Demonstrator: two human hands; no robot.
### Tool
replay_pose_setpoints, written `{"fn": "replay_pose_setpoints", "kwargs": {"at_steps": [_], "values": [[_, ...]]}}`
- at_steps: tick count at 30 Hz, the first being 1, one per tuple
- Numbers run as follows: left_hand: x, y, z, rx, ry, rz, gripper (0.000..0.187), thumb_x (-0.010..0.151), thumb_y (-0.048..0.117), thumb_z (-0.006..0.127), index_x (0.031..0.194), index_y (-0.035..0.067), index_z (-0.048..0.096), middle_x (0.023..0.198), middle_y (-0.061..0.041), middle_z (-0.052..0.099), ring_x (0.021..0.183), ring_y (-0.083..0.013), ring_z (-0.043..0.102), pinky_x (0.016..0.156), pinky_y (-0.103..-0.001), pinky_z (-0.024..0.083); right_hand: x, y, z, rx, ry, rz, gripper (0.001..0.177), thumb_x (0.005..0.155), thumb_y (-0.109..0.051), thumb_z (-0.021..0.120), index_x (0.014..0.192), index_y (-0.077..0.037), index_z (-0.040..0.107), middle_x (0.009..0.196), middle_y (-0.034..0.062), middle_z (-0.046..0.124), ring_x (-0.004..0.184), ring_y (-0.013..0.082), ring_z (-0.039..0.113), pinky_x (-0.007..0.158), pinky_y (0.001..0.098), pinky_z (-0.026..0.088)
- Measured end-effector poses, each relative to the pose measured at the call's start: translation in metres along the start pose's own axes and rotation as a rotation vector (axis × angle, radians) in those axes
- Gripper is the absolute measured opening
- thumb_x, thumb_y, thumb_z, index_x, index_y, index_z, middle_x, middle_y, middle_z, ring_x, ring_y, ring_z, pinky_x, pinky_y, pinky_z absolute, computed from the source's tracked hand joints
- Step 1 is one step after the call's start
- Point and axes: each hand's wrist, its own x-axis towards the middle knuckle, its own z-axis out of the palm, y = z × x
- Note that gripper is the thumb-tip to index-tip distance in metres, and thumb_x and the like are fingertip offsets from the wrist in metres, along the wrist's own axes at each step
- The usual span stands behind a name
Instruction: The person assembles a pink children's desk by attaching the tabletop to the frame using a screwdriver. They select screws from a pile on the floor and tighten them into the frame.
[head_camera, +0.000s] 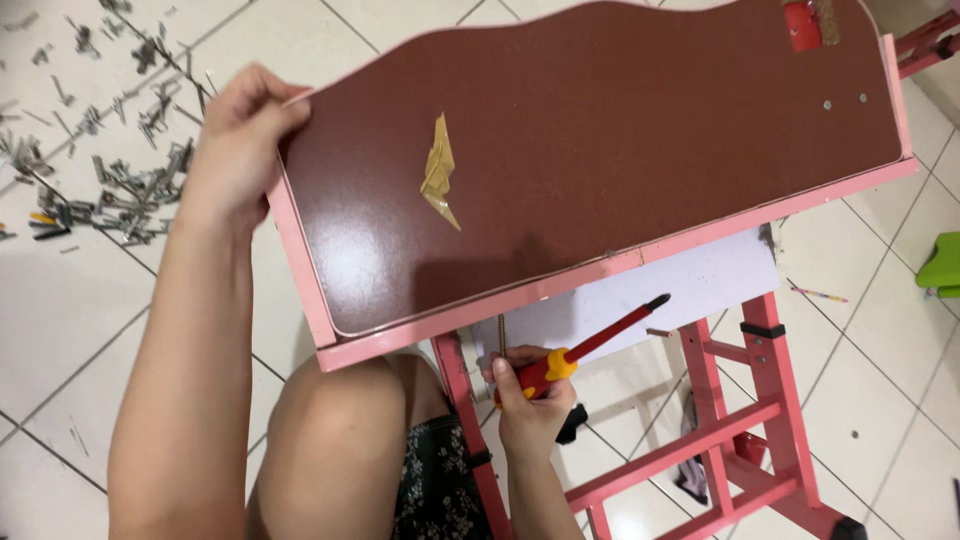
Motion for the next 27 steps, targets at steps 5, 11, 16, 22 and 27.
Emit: {"fn": "replay_pose_setpoints", "kwargs": {"at_steps": [5,11,16,22,27], "values": [[0.006,-0.013,0.004,0.054,0.055,0.108,0.013,0.107,0.013,0.065,0.096,0.008,0.062,0.080,0.002,0.062,0.068,-0.0091,0.050,0.056,-0.023,0.039,0.005,0.011,-0.009,0.183,-0.084,-0.035,0.020,0.089,0.006,0.070,0.107,0.005,0.060,0.092,0.0181,0.071,0.074,0.0217,0.071,0.070,0.0342,0.060],[0.007,-0.022,0.004,0.074,0.012,0.218,0.022,0.101,0.017,0.063,0.112,0.004,0.077,0.099,-0.005,0.078,0.090,-0.0104,0.071,0.083,-0.026,0.059,0.006,0.014,-0.011,0.264,-0.144,-0.071,0.022,0.090,0.006,0.067,0.109,0.003,0.058,0.095,0.0190,0.069,0.075,0.0223,0.068,0.069,0.0338,0.058],[0.016,-0.039,0.010,-0.054,0.065,0.184,0.022,0.098,0.017,0.064,0.109,0.004,0.078,0.098,-0.007,0.080,0.089,-0.0126,0.072,0.083,-0.028,0.059,0.004,0.009,-0.010,0.232,-0.125,-0.079,0.017,0.095,0.005,0.065,0.109,0.002,0.056,0.095,0.0200,0.068,0.075,0.0209,0.065,0.069,0.0323,0.057],[0.013,-0.033,0.018,0.053,0.221,0.309,0.025,0.095,0.022,0.068,0.105,0.002,0.080,0.094,-0.008,0.080,0.089,-0.0166,0.073,0.082,-0.031,0.057,-0.013,-0.012,-0.008,0.220,-0.230,-0.178,0.016,0.098,0.008,0.064,0.109,0.000,0.056,0.097,0.0213,0.067,0.075,0.0220,0.064,0.070,0.0326,0.055],[-0.029,-0.034,0.005,0.137,0.383,0.230,0.041,0.099,0.026,0.063,0.132,0.002,0.057,0.118,-0.020,0.067,0.099,-0.0277,0.068,0.087,-0.037,0.055,0.005,-0.042,0.006,0.305,-0.410,-0.245,0.014,0.102,0.010,0.063,0.106,-0.001,0.055,0.092,0.0184,0.064,0.081,0.0234,0.065,0.073,0.0368,0.054]]}}
